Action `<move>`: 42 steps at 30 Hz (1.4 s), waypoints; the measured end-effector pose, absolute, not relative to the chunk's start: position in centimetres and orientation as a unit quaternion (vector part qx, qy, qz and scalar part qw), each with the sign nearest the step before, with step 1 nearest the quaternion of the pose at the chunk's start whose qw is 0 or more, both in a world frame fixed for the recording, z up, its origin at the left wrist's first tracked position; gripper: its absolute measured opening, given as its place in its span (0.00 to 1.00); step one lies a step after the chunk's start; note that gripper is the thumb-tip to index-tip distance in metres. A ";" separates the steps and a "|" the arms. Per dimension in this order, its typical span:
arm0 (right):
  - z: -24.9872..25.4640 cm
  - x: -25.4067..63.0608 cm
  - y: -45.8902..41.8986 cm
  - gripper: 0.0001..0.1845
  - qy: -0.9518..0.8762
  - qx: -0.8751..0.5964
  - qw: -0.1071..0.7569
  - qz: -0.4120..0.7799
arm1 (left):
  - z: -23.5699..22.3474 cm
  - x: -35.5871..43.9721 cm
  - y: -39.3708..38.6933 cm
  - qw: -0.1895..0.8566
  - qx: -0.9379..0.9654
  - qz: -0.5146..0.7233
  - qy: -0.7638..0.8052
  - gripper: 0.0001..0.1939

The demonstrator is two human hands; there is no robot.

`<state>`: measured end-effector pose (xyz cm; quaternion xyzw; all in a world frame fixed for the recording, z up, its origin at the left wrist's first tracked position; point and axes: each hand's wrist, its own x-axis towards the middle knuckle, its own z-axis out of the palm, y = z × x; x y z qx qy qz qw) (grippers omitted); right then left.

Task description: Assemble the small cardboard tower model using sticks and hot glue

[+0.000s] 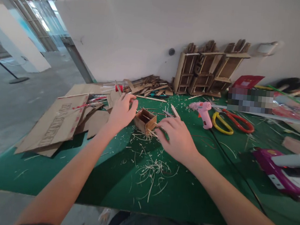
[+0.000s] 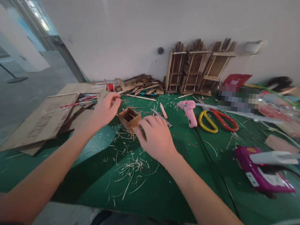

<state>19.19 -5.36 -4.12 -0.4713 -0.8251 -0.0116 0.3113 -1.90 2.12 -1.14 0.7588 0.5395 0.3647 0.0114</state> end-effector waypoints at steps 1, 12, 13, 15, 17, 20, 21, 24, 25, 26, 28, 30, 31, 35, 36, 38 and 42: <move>-4.3 19.5 -4.9 0.18 -0.799 -0.503 0.328 0.010 | -0.7 -2.2 1.6 -0.005 0.754 0.305 0.582 0.20; -6.4 19.6 -3.5 0.15 -0.749 -0.514 0.362 0.210 | -3.3 -0.8 -1.1 0.209 0.752 0.346 0.521 0.20; -6.3 19.6 -3.6 0.14 -0.740 -0.514 0.380 0.209 | -3.5 -0.8 -1.1 0.243 0.740 0.375 0.503 0.21; -6.1 19.7 -3.8 0.12 -0.723 -0.511 0.414 0.212 | -3.8 -0.7 -1.3 0.301 0.728 0.412 0.458 0.23; -6.1 19.7 -3.8 0.09 -0.711 -0.495 0.447 0.225 | -4.0 -0.6 -1.6 0.328 0.732 0.436 0.407 0.26; -6.3 19.6 -3.6 0.07 -0.683 -0.468 0.501 0.253 | -4.5 -0.2 -2.0 0.312 0.743 0.483 0.342 0.33; -6.4 19.6 -3.5 0.08 -0.671 -0.465 0.514 0.261 | -4.7 0.0 -2.1 0.303 0.744 0.499 0.325 0.36; -6.7 19.6 -3.4 0.10 -0.649 -0.474 0.529 0.272 | -5.1 0.7 -2.3 0.285 0.745 0.530 0.285 0.40; -6.7 19.7 -3.3 0.11 -0.649 -0.478 0.530 0.265 | -5.2 0.8 -2.4 0.276 0.748 0.535 0.279 0.41; -6.7 19.8 -3.3 0.12 -0.653 -0.479 0.530 0.251 | -5.3 0.9 -2.5 0.261 0.752 0.539 0.276 0.42; -6.7 20.1 -3.3 0.13 -0.669 -0.472 0.531 0.220 | -5.3 0.9 -2.6 0.219 0.765 0.541 0.273 0.44; -6.6 20.3 -3.3 0.16 -0.693 -0.460 0.522 0.188 | -5.1 0.7 -2.7 0.160 0.784 0.529 0.281 0.46; -6.5 20.4 -3.3 0.18 -0.705 -0.457 0.515 0.169 | -5.1 0.5 -2.7 0.126 0.795 0.519 0.287 0.46; -5.8 20.4 -4.3 0.30 -0.739 -0.451 0.491 0.090 | -4.8 -0.3 -2.4 0.006 0.833 0.469 0.293 0.41; -5.5 20.3 -4.6 0.33 -0.741 -0.449 0.493 0.075 | -4.8 -0.5 -2.3 -0.012 0.839 0.456 0.296 0.40; -4.8 20.2 -5.4 0.34 -0.744 -0.436 0.505 0.045 | -4.9 -0.7 -2.0 -0.030 0.847 0.429 0.311 0.40; -3.6 20.1 -6.0 0.25 -0.753 -0.415 0.510 0.017 | -5.2 -0.9 -1.7 -0.045 0.863 0.399 0.306 0.38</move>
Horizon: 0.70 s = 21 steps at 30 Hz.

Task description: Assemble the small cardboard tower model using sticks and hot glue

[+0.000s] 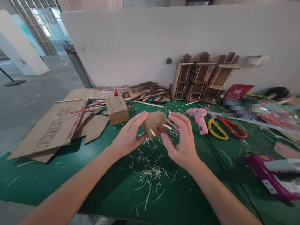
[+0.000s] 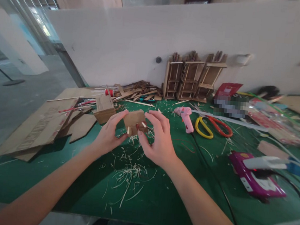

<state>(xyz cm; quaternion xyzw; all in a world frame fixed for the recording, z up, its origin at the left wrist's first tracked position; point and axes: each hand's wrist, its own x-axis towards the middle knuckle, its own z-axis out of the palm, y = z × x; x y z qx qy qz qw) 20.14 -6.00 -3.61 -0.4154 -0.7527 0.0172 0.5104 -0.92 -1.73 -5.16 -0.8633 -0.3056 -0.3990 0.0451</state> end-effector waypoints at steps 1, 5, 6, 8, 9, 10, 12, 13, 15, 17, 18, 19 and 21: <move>-3.5 20.2 -5.9 0.22 -0.755 -0.421 0.503 0.025 | -5.2 -0.9 -1.7 0.046 -0.866 -0.399 -0.298 0.37; -3.7 20.5 -4.9 0.20 -0.761 -0.438 0.473 0.068 | -5.2 -1.1 -1.3 0.033 -0.872 -0.403 -0.277 0.34; -3.8 20.6 -4.8 0.19 -0.763 -0.437 0.471 0.076 | -5.2 -1.2 -1.2 0.029 -0.873 -0.402 -0.274 0.34; -3.9 20.7 -4.7 0.17 -0.758 -0.435 0.477 0.094 | -5.3 -1.3 -0.9 0.027 -0.874 -0.400 -0.274 0.34; -3.8 20.7 -4.7 0.15 -0.750 -0.436 0.486 0.104 | -5.4 -1.4 -0.8 0.029 -0.875 -0.397 -0.274 0.34; -3.7 20.7 -4.8 0.14 -0.741 -0.438 0.496 0.114 | -5.4 -1.4 -0.7 0.031 -0.877 -0.393 -0.274 0.34; -3.5 20.5 -5.2 0.13 -0.727 -0.439 0.511 0.130 | -5.6 -1.6 -0.5 0.043 -0.881 -0.381 -0.277 0.33; -3.4 20.4 -5.3 0.12 -0.726 -0.435 0.516 0.133 | -5.7 -1.6 -0.4 0.051 -0.883 -0.374 -0.278 0.33; -3.1 20.2 -5.6 0.11 -0.727 -0.424 0.522 0.138 | -5.8 -1.7 -0.4 0.067 -0.885 -0.365 -0.280 0.33; -2.9 20.2 -5.8 0.11 -0.723 -0.418 0.531 0.144 | -5.8 -1.8 -0.3 0.083 -0.886 -0.361 -0.281 0.34; -2.8 20.2 -5.9 0.11 -0.723 -0.417 0.532 0.143 | -5.8 -1.8 -0.3 0.093 -0.887 -0.355 -0.281 0.34; -2.6 20.2 -6.0 0.10 -0.729 -0.413 0.530 0.131 | -5.8 -1.9 -0.3 0.105 -0.887 -0.347 -0.285 0.34; -2.4 20.4 -6.3 0.10 -0.771 -0.393 0.498 0.066 | -5.8 -1.9 -0.3 0.134 -0.889 -0.321 -0.298 0.35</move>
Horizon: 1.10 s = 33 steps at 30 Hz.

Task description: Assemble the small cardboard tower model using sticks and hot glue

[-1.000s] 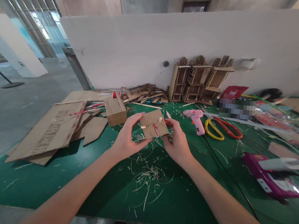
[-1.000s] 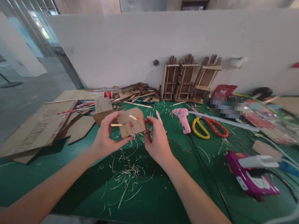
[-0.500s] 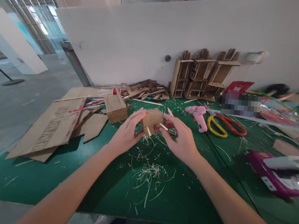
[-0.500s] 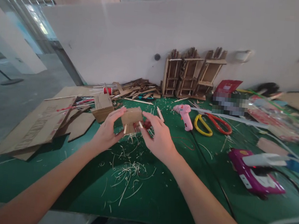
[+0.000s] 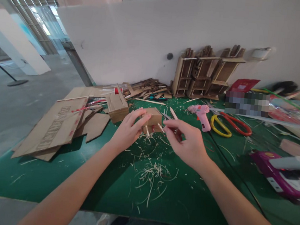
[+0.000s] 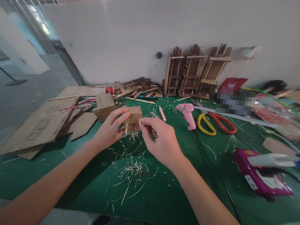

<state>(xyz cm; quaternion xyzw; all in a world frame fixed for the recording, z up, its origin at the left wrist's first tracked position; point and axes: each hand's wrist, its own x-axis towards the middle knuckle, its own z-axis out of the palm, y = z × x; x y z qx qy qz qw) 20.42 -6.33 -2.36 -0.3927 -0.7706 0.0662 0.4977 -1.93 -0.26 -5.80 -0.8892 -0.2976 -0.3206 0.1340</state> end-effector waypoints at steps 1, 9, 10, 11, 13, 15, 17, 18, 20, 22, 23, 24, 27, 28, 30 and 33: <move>-2.3 20.5 -6.6 0.10 -0.799 -0.376 0.469 0.015 | -5.8 -1.9 -0.3 0.146 -0.890 -0.306 -0.305 0.35; -3.1 19.0 -10.2 0.09 -0.921 -0.285 0.223 -0.143 | -6.0 -1.5 -0.2 0.123 -0.902 -0.231 -0.344 0.37; -3.1 18.6 -10.7 0.09 -0.936 -0.266 0.182 -0.145 | -6.0 -1.5 -0.2 0.125 -0.902 -0.223 -0.348 0.36; -2.9 18.2 -11.2 0.09 -0.946 -0.249 0.147 -0.149 | -5.9 -1.5 -0.2 0.124 -0.902 -0.216 -0.351 0.36; -2.1 18.0 -12.2 0.15 -0.948 -0.257 0.103 -0.156 | -5.5 -1.9 -0.2 0.105 -0.908 -0.201 -0.351 0.35; -0.9 18.7 -13.1 0.25 -0.926 -0.331 0.073 -0.166 | -5.0 -2.4 -0.4 0.060 -0.918 -0.184 -0.345 0.37; 0.5 20.2 -13.4 0.29 -0.889 -0.418 0.039 -0.183 | -4.3 -3.0 -0.5 0.014 -0.922 -0.168 -0.347 0.38; 1.1 21.1 -13.3 0.29 -0.878 -0.444 0.020 -0.180 | -4.0 -3.1 -0.6 0.002 -0.922 -0.164 -0.351 0.36; 1.9 22.8 -12.1 0.27 -0.848 -0.504 -0.017 -0.162 | -3.6 -3.2 -0.8 0.008 -0.922 -0.171 -0.347 0.31; 1.8 23.5 -9.8 0.24 -0.828 -0.545 -0.035 -0.128 | -3.4 -2.9 -1.0 0.026 -0.923 -0.188 -0.334 0.23; 1.4 23.5 -8.4 0.20 -0.813 -0.570 -0.039 -0.115 | -3.3 -2.7 -1.0 0.032 -0.923 -0.198 -0.328 0.20; 0.8 23.2 -7.0 0.17 -0.799 -0.592 -0.034 -0.100 | -3.3 -2.4 -1.0 0.030 -0.923 -0.209 -0.323 0.18; -1.6 21.6 -3.8 0.14 -0.785 -0.618 -0.014 -0.051 | -2.9 -1.7 -0.2 0.009 -0.924 -0.233 -0.303 0.18; -2.4 21.1 -3.2 0.14 -0.786 -0.616 -0.011 -0.056 | -2.7 -1.4 0.3 0.004 -0.926 -0.232 -0.296 0.18; -3.4 20.4 -2.8 0.15 -0.790 -0.609 -0.018 -0.064 | -2.3 -0.9 1.6 0.002 -0.936 -0.210 -0.283 0.18; -3.8 20.4 -3.1 0.16 -0.790 -0.605 -0.018 -0.102 | -1.9 0.1 3.6 -0.029 -0.950 -0.167 -0.262 0.16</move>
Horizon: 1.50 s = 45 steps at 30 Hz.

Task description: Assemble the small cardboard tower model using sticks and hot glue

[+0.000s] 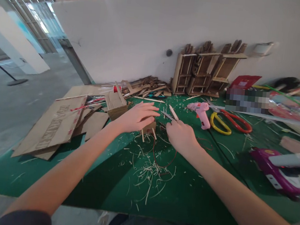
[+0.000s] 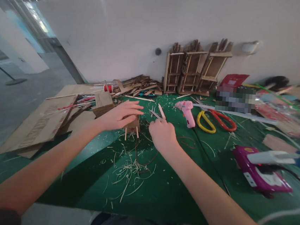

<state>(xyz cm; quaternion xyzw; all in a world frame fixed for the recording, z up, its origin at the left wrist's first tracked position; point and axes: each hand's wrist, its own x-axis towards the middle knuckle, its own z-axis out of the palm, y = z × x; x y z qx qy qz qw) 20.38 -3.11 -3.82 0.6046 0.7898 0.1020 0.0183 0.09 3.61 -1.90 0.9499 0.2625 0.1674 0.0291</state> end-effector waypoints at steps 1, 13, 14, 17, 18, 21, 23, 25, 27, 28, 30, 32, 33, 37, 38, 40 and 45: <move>-3.8 20.6 -3.3 0.15 0.784 0.609 0.010 0.121 | -1.9 0.4 4.1 0.043 0.953 0.156 0.255 0.16; -5.9 22.3 -6.8 0.14 0.829 0.525 -0.118 0.152 | -2.7 1.3 5.0 0.027 0.946 0.193 0.259 0.14; -6.1 22.1 -6.9 0.16 0.838 0.508 -0.125 0.155 | -2.7 1.3 5.1 0.030 0.946 0.193 0.260 0.13; -6.6 21.7 -6.6 0.23 0.858 0.472 -0.122 0.163 | -2.8 1.3 5.3 0.037 0.945 0.197 0.260 0.12; -6.8 21.5 -6.5 0.24 0.861 0.467 -0.115 0.166 | -2.9 1.3 5.3 0.041 0.945 0.196 0.259 0.12; -7.3 21.1 -6.1 0.26 0.866 0.460 -0.097 0.172 | -3.0 1.3 5.2 0.050 0.945 0.188 0.263 0.11; -7.5 20.9 -6.1 0.26 0.869 0.452 -0.094 0.178 | -3.1 1.3 5.2 0.052 0.942 0.186 0.276 0.12; -7.7 20.8 -6.1 0.27 0.867 0.451 -0.089 0.191 | -3.1 1.4 5.2 0.055 0.937 0.188 0.289 0.11; -7.7 20.7 -6.3 0.28 0.864 0.454 -0.076 0.203 | -3.2 1.4 5.1 0.061 0.933 0.191 0.299 0.11; -7.7 20.6 -6.3 0.28 0.864 0.455 -0.069 0.206 | -3.3 1.5 5.1 0.064 0.932 0.192 0.302 0.10; -7.6 20.5 -6.4 0.29 0.863 0.458 -0.059 0.205 | -3.3 1.5 5.1 0.066 0.930 0.194 0.307 0.10; -7.5 20.3 -6.5 0.30 0.863 0.462 -0.053 0.200 | -3.3 1.6 5.1 0.065 0.928 0.196 0.309 0.10; -7.5 20.3 -6.5 0.30 0.861 0.465 -0.051 0.198 | -3.3 1.6 5.1 0.064 0.928 0.197 0.310 0.10; -7.3 20.0 -6.5 0.30 0.857 0.484 -0.044 0.175 | -3.3 1.8 5.1 0.068 0.926 0.200 0.313 0.10; -7.3 20.0 -6.5 0.30 0.855 0.489 -0.044 0.167 | -3.3 1.8 5.1 0.069 0.925 0.201 0.314 0.10; -7.2 19.8 -6.4 0.30 0.853 0.496 -0.043 0.155 | -3.3 1.8 5.1 0.071 0.925 0.202 0.314 0.10; -7.0 19.7 -6.1 0.30 0.860 0.495 -0.029 0.124 | -3.5 1.9 5.1 0.069 0.924 0.208 0.314 0.10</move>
